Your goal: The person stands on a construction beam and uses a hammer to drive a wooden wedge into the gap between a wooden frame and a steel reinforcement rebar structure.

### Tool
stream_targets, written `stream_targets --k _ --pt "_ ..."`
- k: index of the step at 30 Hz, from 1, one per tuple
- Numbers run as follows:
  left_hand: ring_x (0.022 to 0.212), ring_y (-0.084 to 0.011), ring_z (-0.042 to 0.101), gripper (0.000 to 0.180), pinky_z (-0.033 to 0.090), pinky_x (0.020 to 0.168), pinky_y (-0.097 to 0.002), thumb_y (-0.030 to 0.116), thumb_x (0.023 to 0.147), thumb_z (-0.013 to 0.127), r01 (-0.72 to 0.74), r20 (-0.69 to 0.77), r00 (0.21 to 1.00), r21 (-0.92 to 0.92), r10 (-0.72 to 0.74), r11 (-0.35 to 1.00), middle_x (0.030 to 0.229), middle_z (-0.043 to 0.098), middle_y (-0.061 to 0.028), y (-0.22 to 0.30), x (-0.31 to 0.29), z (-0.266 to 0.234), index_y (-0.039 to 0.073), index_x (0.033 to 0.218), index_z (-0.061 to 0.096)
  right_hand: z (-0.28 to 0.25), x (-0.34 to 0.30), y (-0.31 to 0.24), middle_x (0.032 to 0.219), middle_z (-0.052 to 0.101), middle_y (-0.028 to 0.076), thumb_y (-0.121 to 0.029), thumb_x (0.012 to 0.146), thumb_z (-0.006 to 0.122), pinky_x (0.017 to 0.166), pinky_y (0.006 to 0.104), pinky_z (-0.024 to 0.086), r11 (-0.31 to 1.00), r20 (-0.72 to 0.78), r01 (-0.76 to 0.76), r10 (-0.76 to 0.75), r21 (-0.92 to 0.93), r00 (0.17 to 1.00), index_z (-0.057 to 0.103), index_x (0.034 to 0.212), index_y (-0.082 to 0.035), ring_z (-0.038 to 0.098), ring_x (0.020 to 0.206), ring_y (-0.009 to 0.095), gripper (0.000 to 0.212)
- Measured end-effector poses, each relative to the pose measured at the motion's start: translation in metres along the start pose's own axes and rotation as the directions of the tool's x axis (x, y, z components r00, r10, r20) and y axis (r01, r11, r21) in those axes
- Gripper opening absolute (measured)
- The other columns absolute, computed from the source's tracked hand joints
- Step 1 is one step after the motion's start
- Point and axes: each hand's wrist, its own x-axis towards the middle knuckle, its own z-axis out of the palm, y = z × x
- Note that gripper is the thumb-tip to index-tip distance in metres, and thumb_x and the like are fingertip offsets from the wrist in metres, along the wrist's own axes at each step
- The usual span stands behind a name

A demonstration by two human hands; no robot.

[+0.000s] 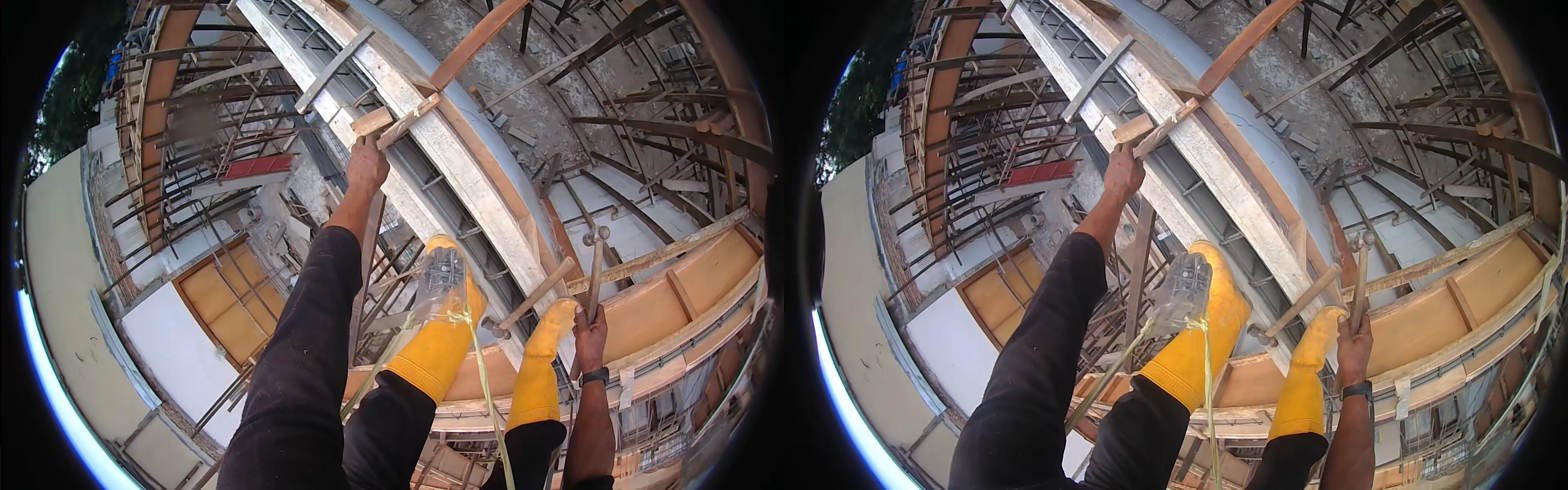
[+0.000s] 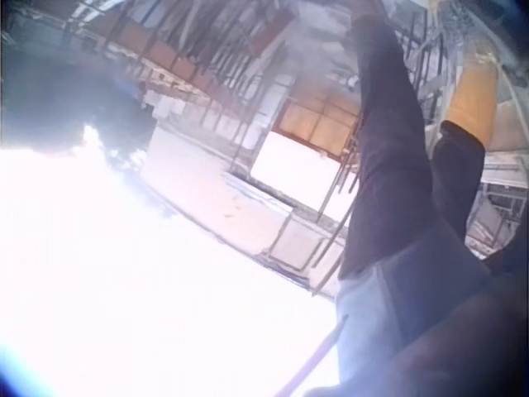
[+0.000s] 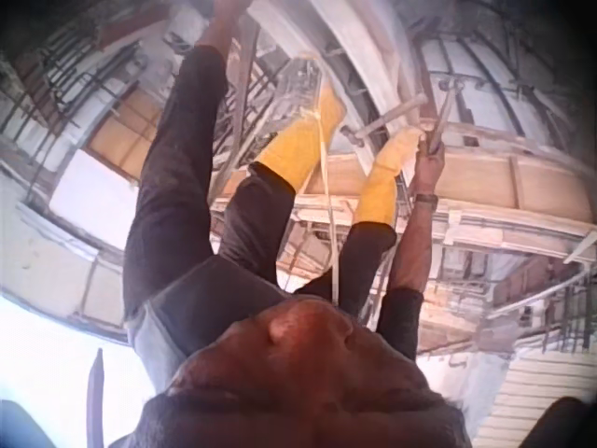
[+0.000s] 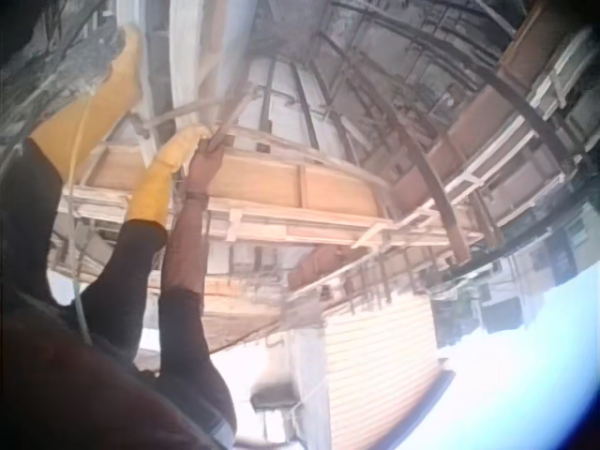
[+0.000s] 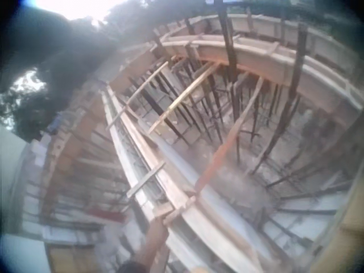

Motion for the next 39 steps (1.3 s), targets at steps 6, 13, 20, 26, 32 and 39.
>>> stream_targets --k 6,13,20,26,32,39 --pt "0.145 -0.0407 0.039 0.063 0.031 0.120 -0.0524 0.014 0.086 0.061 -0.047 -0.259 0.955 0.352 0.145 0.935 0.158 0.041 -0.0188 -0.039 0.057 0.032 0.008 0.147 0.049 0.012 0.014 0.025 0.073 0.052 -0.004 -0.025 0.099 0.071 0.050 0.0224 0.037 0.997 -0.051 -0.075 0.073 -0.025 0.996 0.052 0.094 -0.009 0.044 0.058 0.004 0.025" --pt "0.123 -0.0431 0.053 0.067 0.044 0.102 -0.0556 0.023 0.091 0.066 -0.132 -0.062 0.981 0.475 0.183 0.870 0.131 0.055 -0.0248 -0.059 0.081 0.018 0.001 0.149 0.042 -0.011 -0.016 0.069 0.074 0.050 -0.004 -0.021 0.096 0.073 0.055 0.0275 0.037 0.987 -0.129 -0.157 0.151 -0.033 0.980 0.058 0.097 -0.004 0.042 0.062 0.008 0.022" --pt "0.115 -0.0437 0.051 0.063 0.042 0.102 -0.0507 0.021 0.086 0.072 -0.102 -0.305 0.949 -0.067 0.077 0.992 0.122 0.052 -0.0285 -0.061 -0.048 0.009 -0.011 0.132 0.044 -0.013 -0.020 0.045 0.072 0.056 0.003 -0.021 0.096 0.070 0.053 0.0306 0.043 0.972 -0.061 -0.186 0.179 -0.144 0.982 0.057 0.102 0.001 0.050 0.060 0.012 0.026" --pt "0.116 -0.0457 0.052 0.068 0.043 0.103 -0.0493 0.027 0.080 0.077 -0.058 0.184 0.975 -0.337 0.127 0.940 0.119 0.055 -0.0298 0.029 -0.183 0.020 -0.008 0.129 0.045 -0.028 -0.034 -0.006 0.069 0.051 -0.002 -0.019 0.099 0.067 0.044 0.0237 0.040 0.998 0.064 -0.010 0.014 -0.055 0.998 0.050 0.096 -0.008 0.046 0.050 0.006 0.021" --pt "0.121 -0.0473 0.054 0.081 0.043 0.107 -0.0516 0.048 0.083 0.074 0.274 0.472 0.875 -0.309 -0.104 0.911 0.126 0.059 -0.0287 0.061 -0.298 -0.032 -0.004 0.137 0.043 -0.040 -0.055 -0.026 0.071 0.061 0.007 -0.014 0.094 0.070 0.046 0.0288 0.049 0.976 0.265 -0.013 0.071 -0.216 0.962 0.053 0.099 -0.003 0.057 0.051 0.013 0.021" --pt "0.120 -0.0431 0.061 0.089 0.049 0.103 -0.0457 0.053 0.074 0.076 0.443 0.609 0.775 -0.334 -0.168 0.832 0.126 0.063 -0.0301 0.107 -0.329 -0.086 -0.009 0.134 0.053 -0.145 -0.067 0.017 0.063 0.063 0.008 -0.020 0.091 0.072 0.043 0.0348 0.049 0.881 0.163 -0.021 0.111 -0.473 0.980 0.062 0.092 -0.001 0.061 0.049 0.021 0.021"
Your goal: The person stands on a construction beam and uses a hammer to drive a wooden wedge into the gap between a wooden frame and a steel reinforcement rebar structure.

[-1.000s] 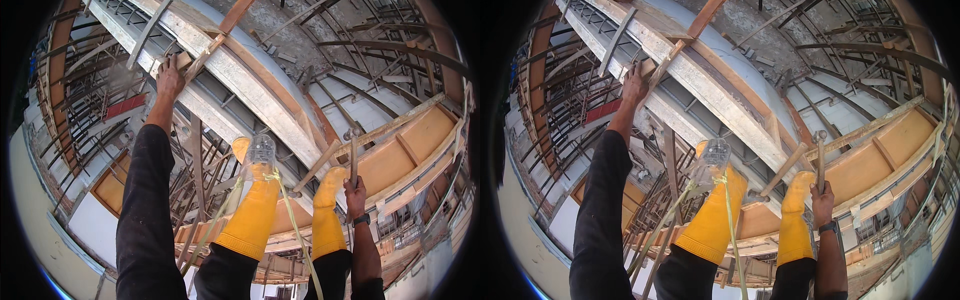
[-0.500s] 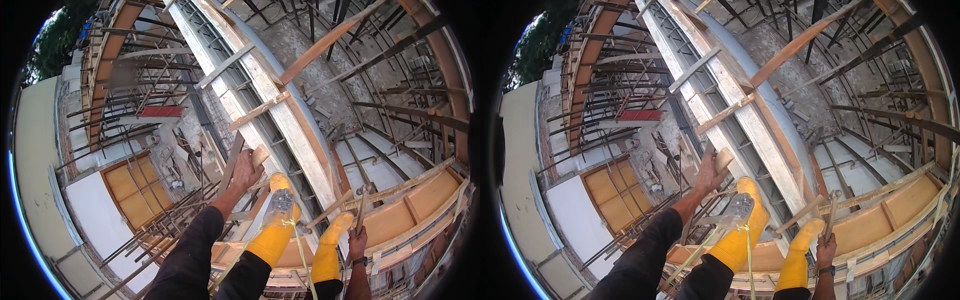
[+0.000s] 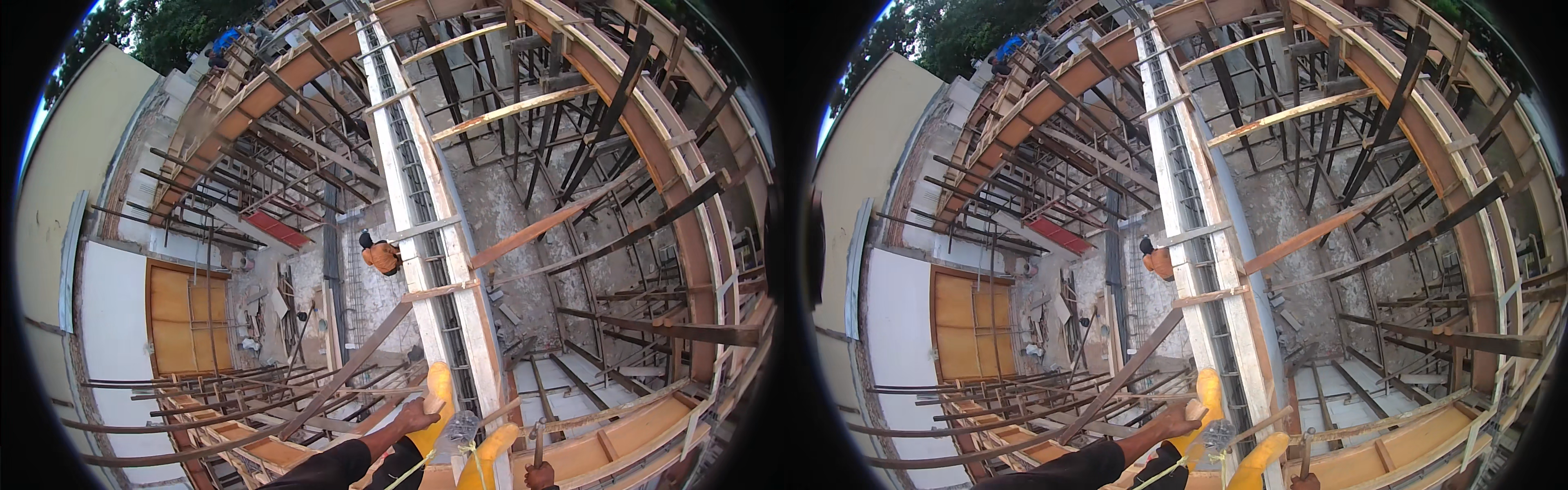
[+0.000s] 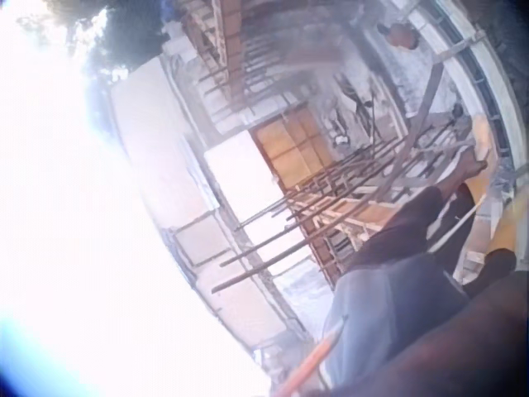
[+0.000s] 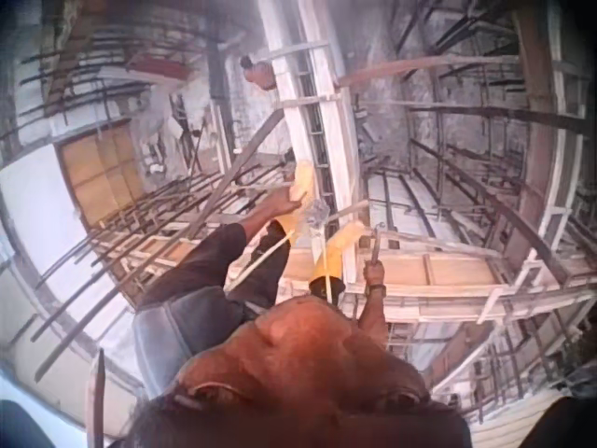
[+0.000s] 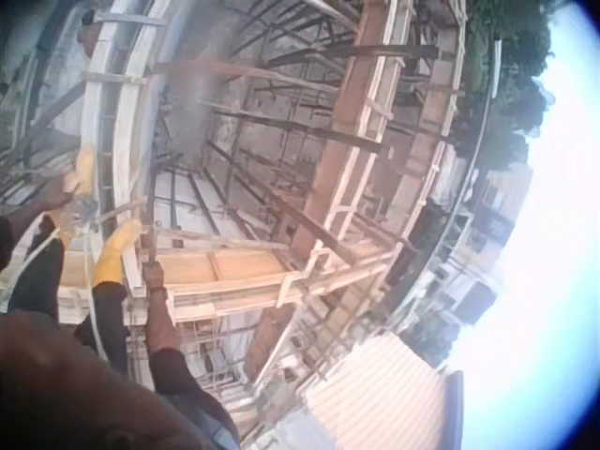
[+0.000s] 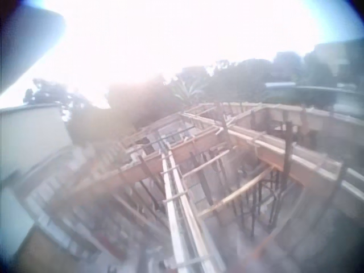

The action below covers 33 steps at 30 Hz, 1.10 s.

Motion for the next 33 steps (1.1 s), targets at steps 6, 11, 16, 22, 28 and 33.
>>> stream_targets --k 6,11,16,22,28,33 --pt "0.120 -0.0409 0.063 0.097 0.049 0.103 -0.0419 0.052 0.070 0.076 0.174 -0.065 0.978 -0.253 -0.196 0.952 0.129 0.062 -0.0330 -0.031 -0.067 -0.009 -0.017 0.132 0.049 -0.029 -0.104 -0.029 0.055 0.059 0.004 -0.025 0.090 0.072 0.040 0.0378 0.045 0.989 0.055 -0.013 0.022 -0.149 0.998 0.068 0.078 -0.006 0.057 0.043 0.021 0.023" --pt "0.124 -0.0413 0.061 0.106 0.047 0.107 -0.0406 0.050 0.070 0.078 0.141 0.024 0.990 -0.315 -0.141 0.938 0.131 0.061 -0.0339 -0.079 -0.111 -0.004 -0.019 0.140 0.037 -0.054 -0.141 -0.027 0.072 0.068 0.007 -0.027 0.095 0.067 0.053 0.0380 0.053 0.982 0.205 -0.048 0.086 -0.184 0.975 0.069 0.087 -0.007 0.066 0.063 0.023 0.022" --pt "0.118 -0.0394 0.065 0.099 0.049 0.104 -0.0420 0.054 0.070 0.080 0.173 -0.171 0.960 -0.256 -0.221 0.951 0.128 0.066 -0.0290 -0.036 -0.202 -0.023 -0.011 0.139 0.049 -0.079 -0.167 -0.073 0.081 0.069 0.008 -0.027 0.096 0.065 0.060 0.0381 0.053 0.957 0.080 0.023 0.001 -0.290 0.997 0.068 0.095 -0.006 0.066 0.074 0.023 0.021" --pt "0.109 -0.0366 0.070 0.077 0.052 0.096 -0.0439 0.066 0.070 0.077 -0.038 -0.200 0.979 -0.408 -0.048 0.912 0.114 0.074 -0.0220 -0.063 -0.248 -0.037 0.006 0.118 0.073 -0.091 -0.197 -0.102 0.091 0.070 0.008 -0.027 0.096 0.063 0.068 0.0381 0.054 0.859 0.073 0.213 -0.202 -0.466 0.977 0.067 0.104 -0.006 0.066 0.086 0.022 0.022" --pt "0.100 -0.0384 0.073 0.088 0.056 0.086 -0.0442 0.074 0.064 0.078 0.007 -0.237 0.962 -0.478 -0.137 0.878 0.110 0.074 -0.0231 -0.070 -0.297 -0.032 0.001 0.112 0.074 -0.097 -0.186 -0.073 0.092 0.070 0.008 -0.026 0.096 0.064 0.069 0.0378 0.054 0.618 0.149 0.383 -0.396 -0.687 0.906 0.066 0.105 -0.004 0.066 0.088 0.022 0.024" --pt "0.110 -0.0435 0.069 0.114 0.055 0.096 -0.0445 0.073 0.061 0.080 0.062 -0.201 0.959 -0.542 -0.202 0.838 0.119 0.067 -0.0339 -0.075 -0.323 -0.023 -0.019 0.126 0.056 -0.123 -0.194 -0.129 0.079 0.069 0.008 -0.026 0.093 0.072 0.058 0.0370 0.053 0.773 0.132 0.170 -0.112 -0.611 0.985 0.067 0.093 -0.002 0.066 0.069 0.021 0.025"
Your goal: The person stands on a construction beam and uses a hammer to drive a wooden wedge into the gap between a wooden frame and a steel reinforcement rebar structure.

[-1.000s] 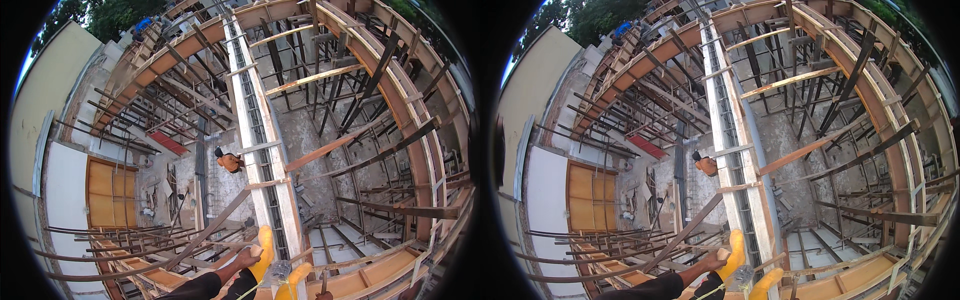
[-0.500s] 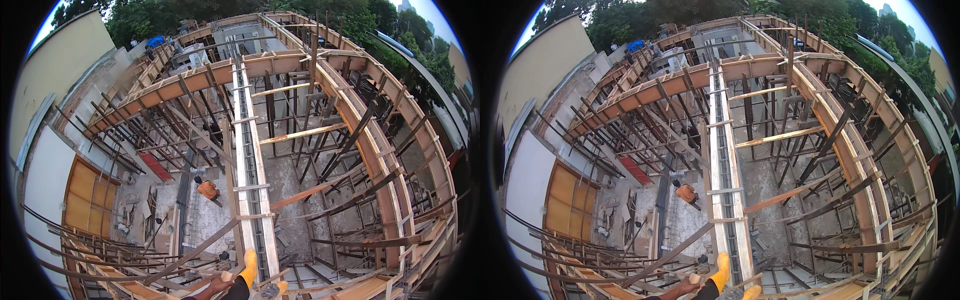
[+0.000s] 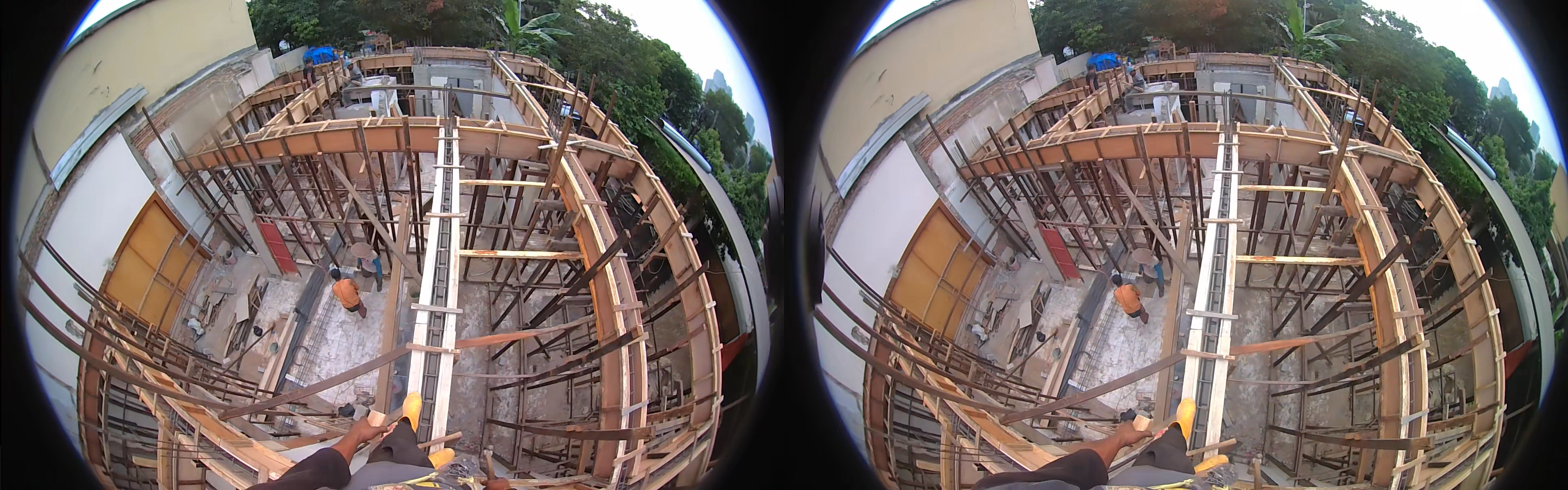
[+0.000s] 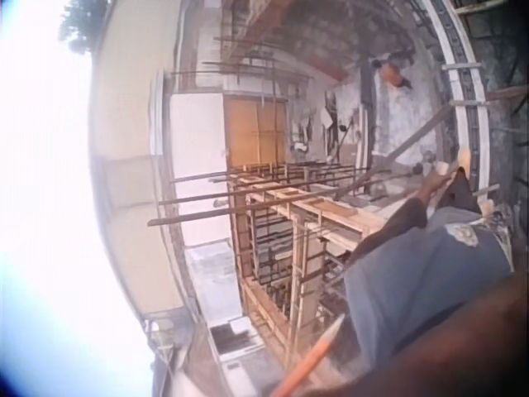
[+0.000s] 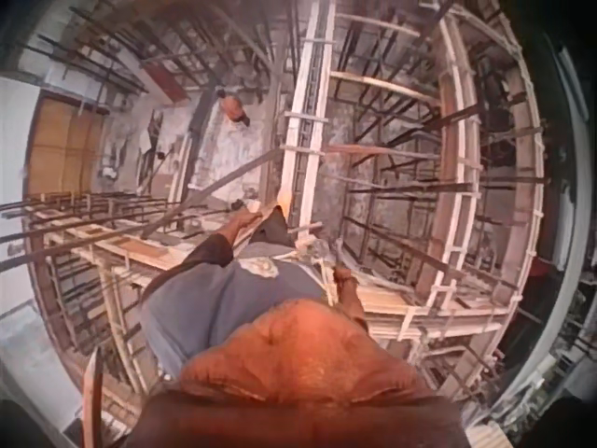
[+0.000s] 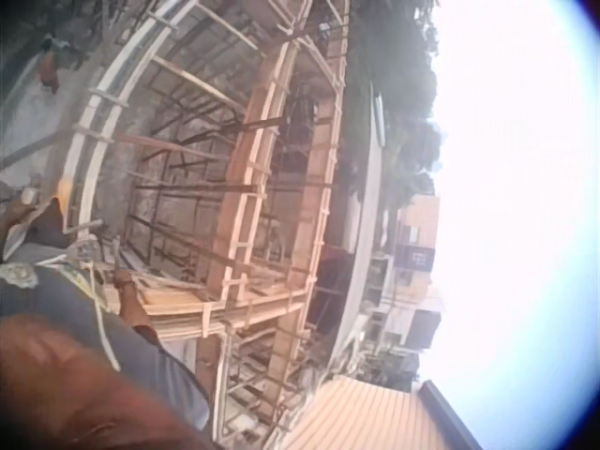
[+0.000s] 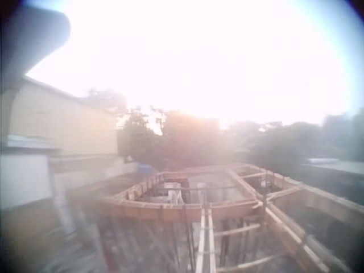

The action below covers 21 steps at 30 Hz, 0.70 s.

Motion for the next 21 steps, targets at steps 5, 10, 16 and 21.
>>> stream_targets --k 5,10,16,21 --pt "0.124 -0.0441 0.062 0.124 0.050 0.103 -0.0440 0.067 0.061 0.082 0.000 -0.164 0.986 -0.096 -0.015 0.995 0.133 0.060 -0.0351 -0.005 -0.030 0.004 -0.018 0.140 0.041 -0.022 0.020 0.007 0.069 0.070 0.008 -0.031 0.091 0.078 0.053 0.0367 0.054 0.961 0.109 -0.213 0.196 0.176 0.975 0.070 0.080 0.000 0.067 0.057 0.020 0.033" --pt "0.120 -0.0412 0.065 0.110 0.052 0.100 -0.0421 0.063 0.061 0.084 0.015 -0.151 0.988 -0.157 -0.039 0.988 0.127 0.065 -0.0323 -0.049 -0.023 0.009 -0.016 0.131 0.053 -0.043 -0.042 -0.030 0.075 0.076 0.004 -0.051 0.089 0.076 0.073 0.0359 0.056 0.982 -0.051 -0.061 0.053 -0.180 0.997 0.077 0.074 -0.004 0.072 0.071 0.018 0.049" --pt "0.114 -0.0408 0.068 0.094 0.055 0.097 -0.0435 0.063 0.061 0.084 -0.003 -0.211 0.977 -0.040 -0.006 0.999 0.119 0.069 -0.0310 -0.076 -0.039 0.011 -0.013 0.115 0.068 -0.049 -0.116 -0.059 0.081 0.074 0.017 -0.041 0.091 0.074 0.068 0.0406 0.056 0.972 -0.043 0.139 -0.150 -0.190 0.988 0.075 0.086 0.002 0.073 0.072 0.026 0.043" --pt "0.105 -0.0346 0.072 0.078 0.054 0.091 -0.0430 0.060 0.065 0.082 -0.008 -0.172 0.985 -0.027 0.003 1.000 0.116 0.074 -0.0207 -0.075 -0.052 0.029 0.004 0.119 0.074 -0.023 -0.032 0.013 0.113 0.071 0.027 -0.050 0.097 0.057 0.096 0.0474 0.054 0.761 0.077 0.318 -0.335 -0.565 0.939 0.076 0.114 -0.010 0.069 0.110 0.041 0.048"
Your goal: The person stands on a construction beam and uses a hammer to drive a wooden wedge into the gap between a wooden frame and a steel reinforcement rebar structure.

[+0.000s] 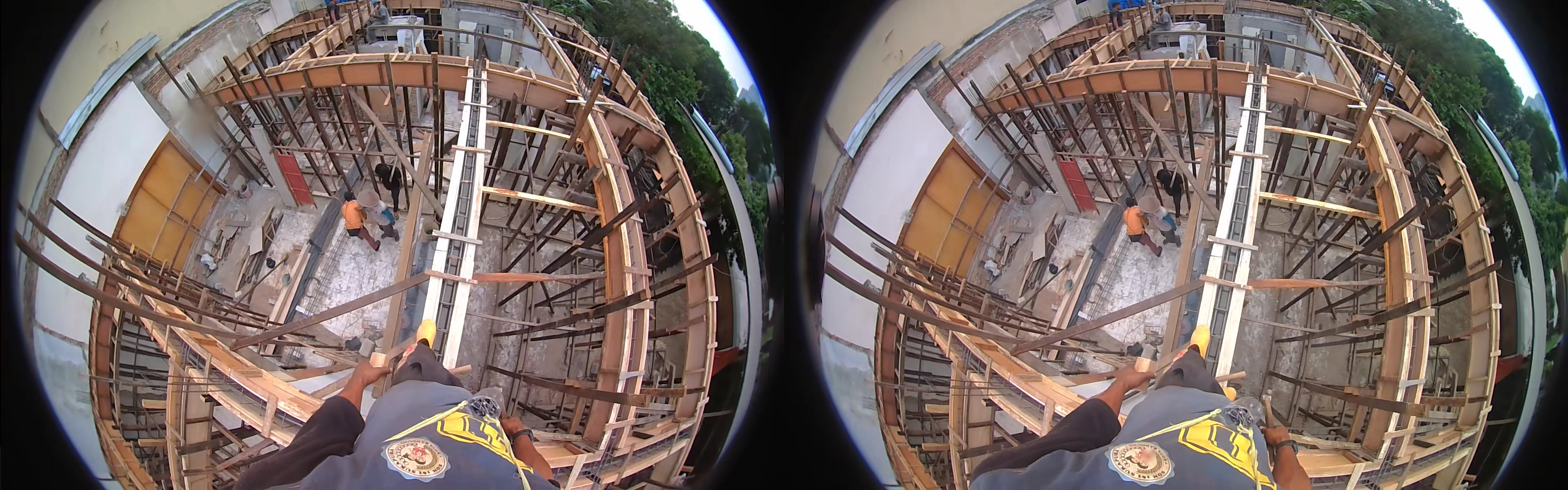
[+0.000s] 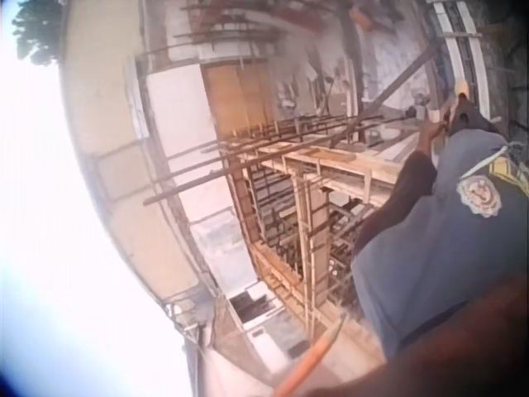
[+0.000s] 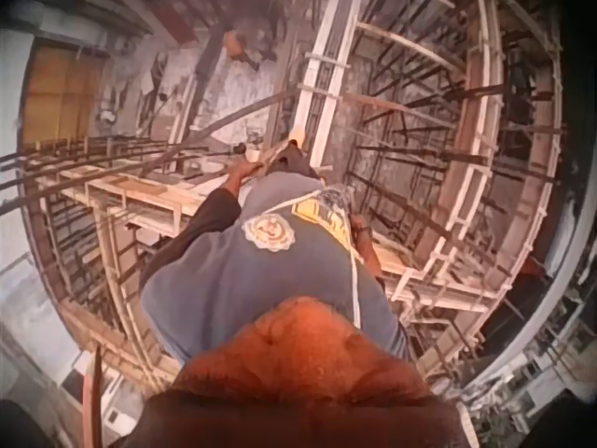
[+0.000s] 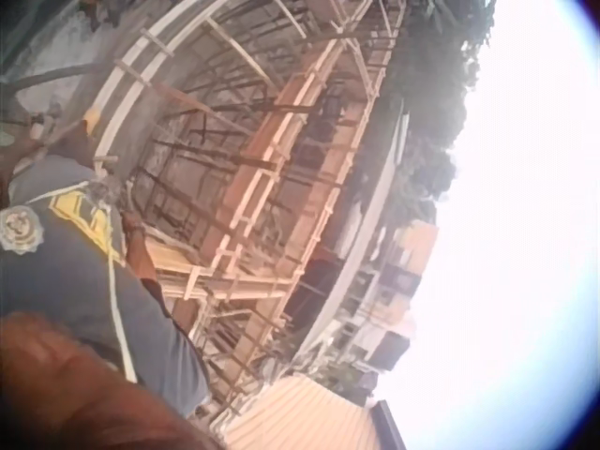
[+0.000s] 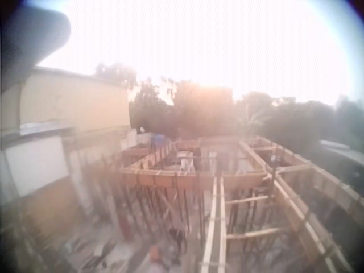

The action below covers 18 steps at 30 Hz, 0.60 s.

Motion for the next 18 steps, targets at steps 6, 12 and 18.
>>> stream_targets --k 6,12,18 --pt "0.107 -0.0364 0.072 0.084 0.055 0.092 -0.0434 0.059 0.058 0.087 0.003 -0.002 1.000 -0.133 -0.003 0.991 0.113 0.073 -0.0263 -0.012 -0.018 0.012 -0.004 0.113 0.074 0.030 -0.012 0.036 0.104 0.072 0.027 -0.044 0.095 0.056 0.087 0.0506 0.056 0.989 0.057 0.145 -0.144 -0.021 0.988 0.078 0.104 -0.011 0.071 0.100 0.042 0.040" --pt "0.103 -0.0369 0.073 0.087 0.056 0.089 -0.0437 0.058 0.056 0.089 0.038 0.014 0.999 -0.206 -0.036 0.978 0.110 0.073 -0.0277 -0.012 -0.024 0.022 -0.009 0.109 0.073 0.035 -0.025 0.056 0.103 0.073 0.027 -0.046 0.091 0.062 0.087 0.0492 0.056 0.999 0.068 0.043 -0.042 -0.003 0.997 0.077 0.103 -0.006 0.071 0.102 0.041 0.044" --pt "0.092 -0.0289 0.073 0.075 0.056 0.082 -0.0410 0.056 0.066 0.086 0.042 -0.006 0.999 -0.266 -0.045 0.963 0.105 0.075 -0.0191 0.003 -0.042 0.025 -0.003 0.109 0.074 0.038 -0.022 0.054 0.103 0.073 0.028 -0.048 0.087 0.067 0.087 0.0478 0.057 1.000 0.052 0.026 -0.026 0.004 0.998 0.076 0.102 -0.001 0.071 0.103 0.041 0.050"
